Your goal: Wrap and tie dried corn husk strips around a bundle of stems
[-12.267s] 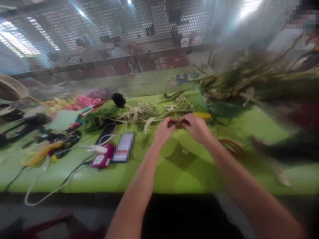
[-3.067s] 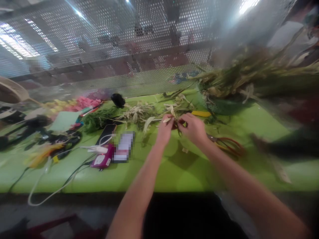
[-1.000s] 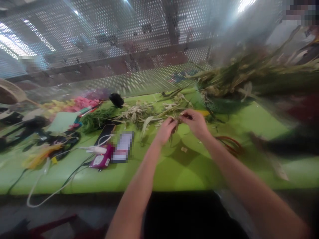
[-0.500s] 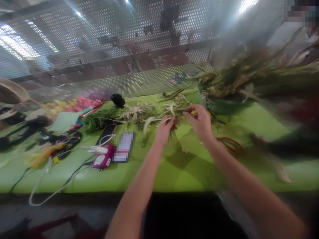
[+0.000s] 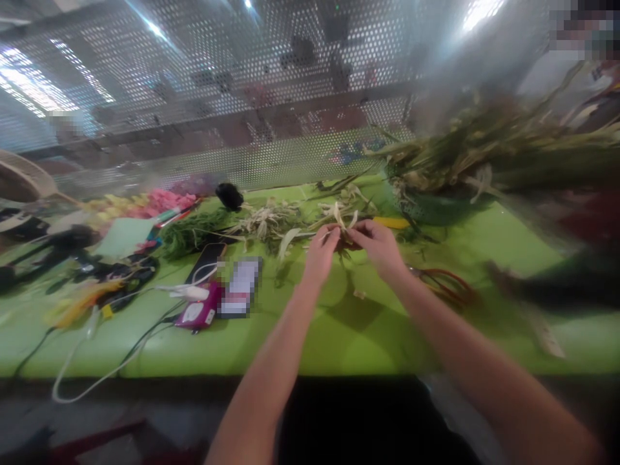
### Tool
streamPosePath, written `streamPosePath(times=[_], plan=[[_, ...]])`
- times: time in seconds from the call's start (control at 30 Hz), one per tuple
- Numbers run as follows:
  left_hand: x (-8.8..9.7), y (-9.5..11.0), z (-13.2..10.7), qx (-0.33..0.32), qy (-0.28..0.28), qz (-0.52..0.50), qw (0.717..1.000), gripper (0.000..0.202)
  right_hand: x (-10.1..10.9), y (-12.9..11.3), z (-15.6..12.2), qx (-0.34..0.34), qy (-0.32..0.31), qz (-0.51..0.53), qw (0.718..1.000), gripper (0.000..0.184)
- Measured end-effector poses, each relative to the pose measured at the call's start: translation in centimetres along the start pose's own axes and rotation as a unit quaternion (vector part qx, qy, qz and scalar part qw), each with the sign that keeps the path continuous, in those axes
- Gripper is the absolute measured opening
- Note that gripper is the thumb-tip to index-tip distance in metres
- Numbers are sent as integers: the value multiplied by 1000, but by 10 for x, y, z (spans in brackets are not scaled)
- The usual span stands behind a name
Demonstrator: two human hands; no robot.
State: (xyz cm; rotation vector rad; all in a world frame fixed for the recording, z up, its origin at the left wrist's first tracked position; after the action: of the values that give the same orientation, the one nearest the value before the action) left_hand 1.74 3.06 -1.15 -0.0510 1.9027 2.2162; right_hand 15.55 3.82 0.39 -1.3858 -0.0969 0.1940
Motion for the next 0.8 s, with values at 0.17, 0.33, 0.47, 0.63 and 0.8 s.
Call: streamPosePath(times=[0.17, 0.33, 0.47, 0.63, 0.8], plan=[[7, -1, 0, -31, 51, 80, 995, 32, -4, 5, 0, 25, -37, -74, 996, 26], [7, -11, 3, -22, 76, 9, 997, 32, -8, 3, -2, 15, -51, -156, 986, 13], [8, -17, 6, -14, 97, -65, 993, 31, -12, -6, -7, 17, -66, -206, 976, 7], [10, -15, 8, 0, 62, -108, 992, 32, -12, -4, -7, 10, -57, -170, 984, 8], [7, -10, 7, 8, 17, -77, 997, 35, -2, 5, -1, -57, -29, -31, 998, 26]])
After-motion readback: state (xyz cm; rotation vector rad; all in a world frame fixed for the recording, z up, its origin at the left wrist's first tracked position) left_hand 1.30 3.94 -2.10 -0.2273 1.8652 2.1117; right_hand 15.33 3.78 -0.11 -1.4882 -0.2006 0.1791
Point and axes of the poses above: each hand's wrist, its own z-axis towards the middle knuckle, its own x-axis out of the back of the hand, y = z × x, the point moved 4 cm from there along z, towards the middle knuckle, and after that the axes turned 8 degrees about -y, right-handed, at the moved point
